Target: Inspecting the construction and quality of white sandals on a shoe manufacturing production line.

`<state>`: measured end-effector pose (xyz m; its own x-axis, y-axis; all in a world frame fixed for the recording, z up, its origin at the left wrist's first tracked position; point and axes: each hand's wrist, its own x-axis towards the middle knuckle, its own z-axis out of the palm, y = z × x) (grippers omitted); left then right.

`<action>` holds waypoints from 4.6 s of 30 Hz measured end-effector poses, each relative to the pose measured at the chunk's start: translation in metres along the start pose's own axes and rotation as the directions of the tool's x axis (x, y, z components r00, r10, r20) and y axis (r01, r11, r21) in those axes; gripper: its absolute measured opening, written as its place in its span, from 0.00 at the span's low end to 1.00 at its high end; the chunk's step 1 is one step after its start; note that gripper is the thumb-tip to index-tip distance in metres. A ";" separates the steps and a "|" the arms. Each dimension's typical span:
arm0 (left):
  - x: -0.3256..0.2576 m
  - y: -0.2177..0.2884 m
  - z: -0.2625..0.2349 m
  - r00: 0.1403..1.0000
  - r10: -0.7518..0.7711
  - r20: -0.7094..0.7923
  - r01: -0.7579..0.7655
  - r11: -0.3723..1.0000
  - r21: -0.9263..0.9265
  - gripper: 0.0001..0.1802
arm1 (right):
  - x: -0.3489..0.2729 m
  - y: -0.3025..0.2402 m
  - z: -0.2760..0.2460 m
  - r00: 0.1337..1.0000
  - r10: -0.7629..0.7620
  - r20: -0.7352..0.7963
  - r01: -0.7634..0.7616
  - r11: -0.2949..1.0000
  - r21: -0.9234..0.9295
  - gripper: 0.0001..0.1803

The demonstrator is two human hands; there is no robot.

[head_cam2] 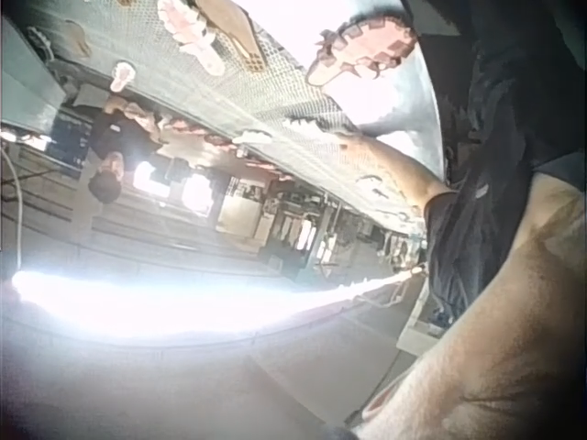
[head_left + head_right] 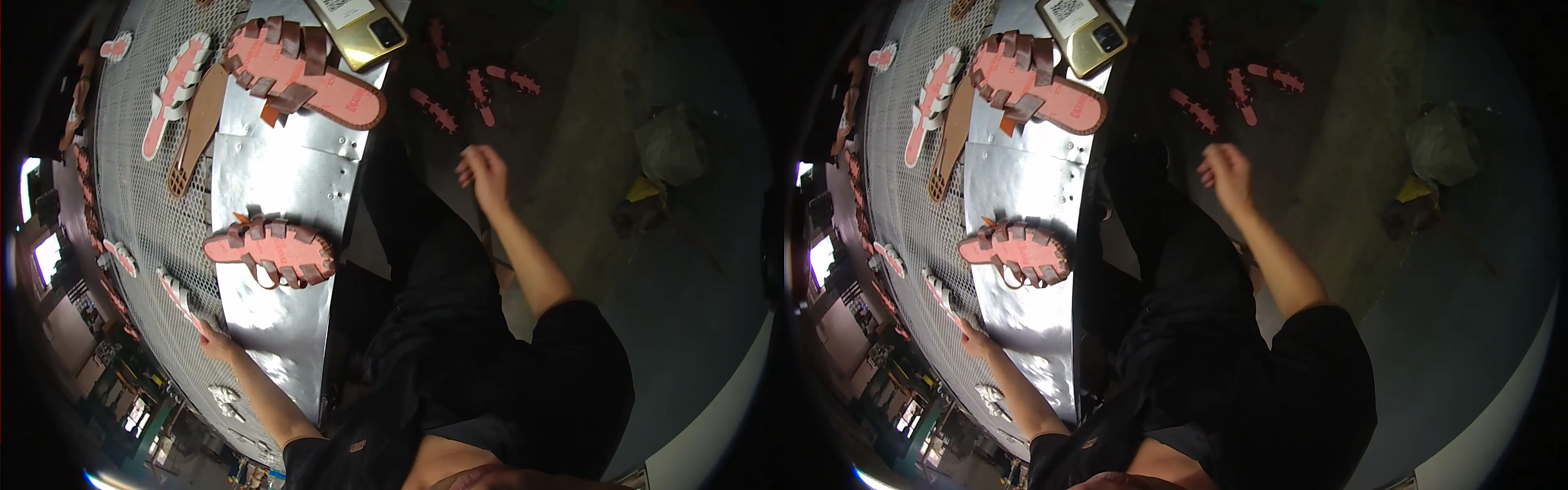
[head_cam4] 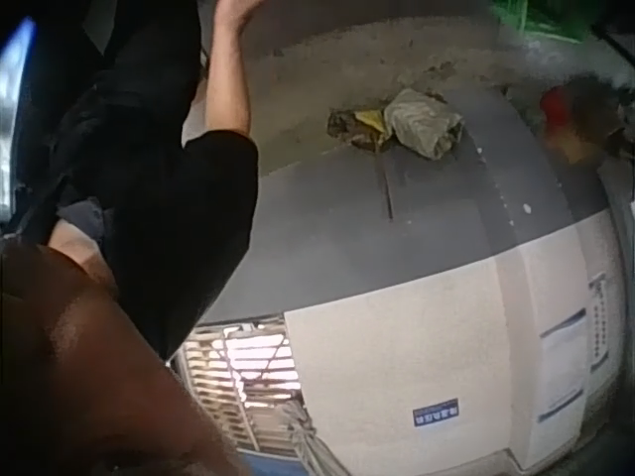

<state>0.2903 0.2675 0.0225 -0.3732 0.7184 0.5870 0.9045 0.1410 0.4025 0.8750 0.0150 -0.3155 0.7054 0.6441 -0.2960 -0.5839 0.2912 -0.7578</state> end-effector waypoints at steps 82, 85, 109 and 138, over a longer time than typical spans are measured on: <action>-0.203 0.081 -0.216 0.121 0.772 0.624 0.850 0.244 -0.466 0.31 | -0.354 -0.112 0.305 0.781 0.018 0.624 -0.319 0.871 0.374 0.24; -0.186 0.090 -0.197 0.046 0.779 0.626 0.894 0.248 -0.373 0.32 | -0.336 -0.122 0.319 0.789 -0.021 0.614 -0.256 0.897 0.359 0.19; -0.201 0.159 -0.174 -0.251 0.799 0.546 0.820 0.475 -0.318 0.31 | -0.282 -0.152 0.289 0.905 -0.141 0.401 -0.053 0.898 0.436 0.19; 0.086 0.252 0.007 0.543 0.668 0.509 -0.430 0.742 -0.515 0.27 | -0.289 -0.101 0.202 0.876 -0.218 0.430 0.198 0.976 0.092 0.13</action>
<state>0.4873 0.3697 0.1697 0.5065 0.8309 0.2303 0.7251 -0.5550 0.4078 0.6493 -0.0576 -0.0360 0.5724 0.8050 0.1563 -0.4671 0.4767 -0.7447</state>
